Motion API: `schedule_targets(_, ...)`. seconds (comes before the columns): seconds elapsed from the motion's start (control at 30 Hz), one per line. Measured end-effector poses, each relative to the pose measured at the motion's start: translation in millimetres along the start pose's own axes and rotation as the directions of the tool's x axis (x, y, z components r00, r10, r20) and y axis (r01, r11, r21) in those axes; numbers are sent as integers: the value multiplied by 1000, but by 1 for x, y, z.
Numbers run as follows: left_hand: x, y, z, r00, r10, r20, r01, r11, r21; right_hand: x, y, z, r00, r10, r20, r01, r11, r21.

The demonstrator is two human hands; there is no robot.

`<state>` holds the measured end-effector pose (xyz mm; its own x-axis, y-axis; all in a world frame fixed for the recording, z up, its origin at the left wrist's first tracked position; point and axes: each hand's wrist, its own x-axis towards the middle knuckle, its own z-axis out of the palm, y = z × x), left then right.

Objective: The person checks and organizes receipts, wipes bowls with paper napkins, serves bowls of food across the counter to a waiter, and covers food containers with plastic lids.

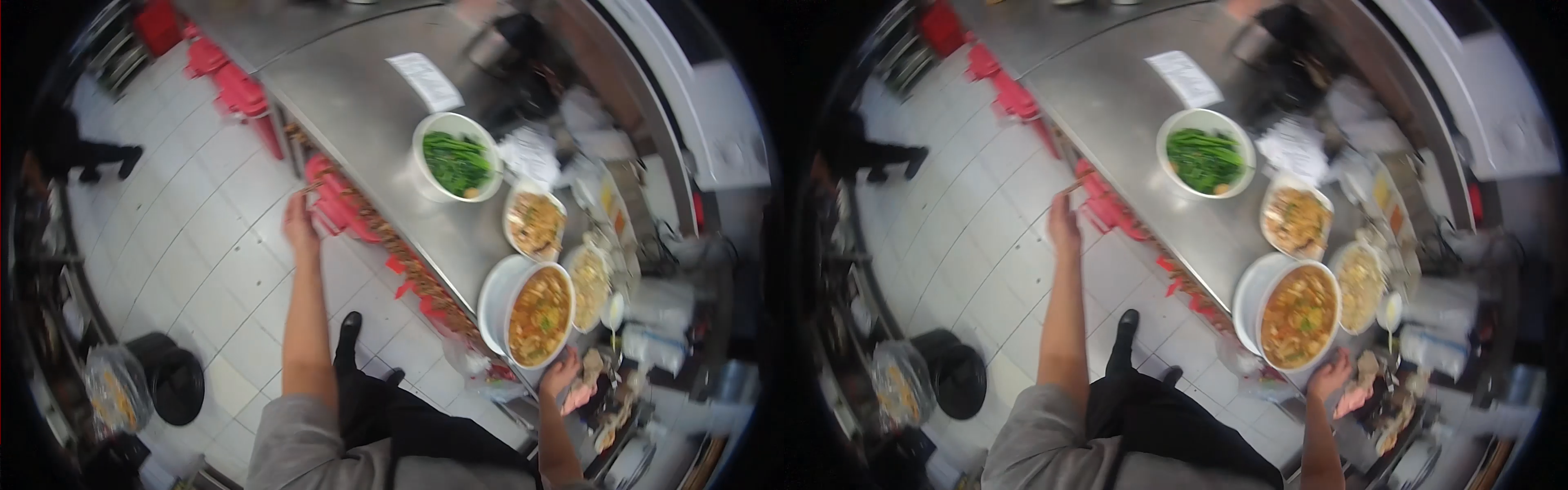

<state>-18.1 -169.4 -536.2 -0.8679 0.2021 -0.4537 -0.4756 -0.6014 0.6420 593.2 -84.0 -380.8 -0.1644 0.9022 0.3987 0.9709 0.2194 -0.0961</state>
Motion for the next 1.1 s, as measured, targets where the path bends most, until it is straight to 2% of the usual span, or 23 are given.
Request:
schedule_targets(0.07,-49,30,4,970,15,241,2,997,-73,0,-3,-1,999,37,-5,-37,999,22)
schedule_targets(0.13,-116,54,19,957,-88,275,71,995,70,-4,-1,2,998,61,-21,-62,998,-21)
schedule_targets(0.2,-173,49,26,931,-201,305,129,962,240,0,0,2,996,87,-30,-89,995,-39)
schedule_targets(0.27,-217,34,43,864,-289,412,141,925,354,-3,0,3,991,134,-18,-134,990,-31)
schedule_targets(0.33,-239,13,59,823,-372,429,177,886,428,-5,-2,4,989,149,-21,-149,989,-16)
schedule_targets(0.43,-251,-10,76,817,-420,394,216,857,467,-4,-4,2,980,196,-17,-197,980,-10)
schedule_targets(0.63,-263,-22,90,793,-420,440,119,817,565,-5,-6,2,969,245,-22,-245,969,27)
schedule_targets(0.7,-257,-18,97,711,-518,474,92,738,668,-4,-7,-1,969,244,-33,-243,970,14)
schedule_targets(0.73,-251,-13,100,668,-568,481,74,693,717,-5,-8,-4,962,258,-85,-250,964,86)
schedule_targets(0.8,-238,-7,111,606,-499,619,-135,703,698,-2,-15,-8,942,274,-196,-227,946,230)
schedule_targets(0.83,-233,-3,116,569,-461,681,-236,701,673,-7,-21,-15,929,248,-273,-228,968,102)
schedule_targets(0.9,-224,-3,139,486,-514,706,-340,634,695,-23,-35,-15,877,457,-148,-344,812,471)
schedule_targets(0.93,-221,-3,152,439,-545,714,-402,591,699,-31,-48,-11,837,544,-55,-393,668,632)
schedule_targets(0.97,-218,-7,161,334,-666,667,-504,472,723,-32,-65,-11,784,575,234,-460,286,841)
schedule_targets(1.0,-224,-8,173,321,-769,553,-409,414,813,-29,-83,-11,733,470,493,-483,-152,863)
schedule_targets(1.07,-244,-11,195,247,-922,297,-220,245,944,-15,-109,-4,729,379,570,-467,-333,819)
schedule_targets(1.1,-242,-20,196,200,-937,285,-206,244,948,-3,-122,-11,691,248,679,-493,-525,694)
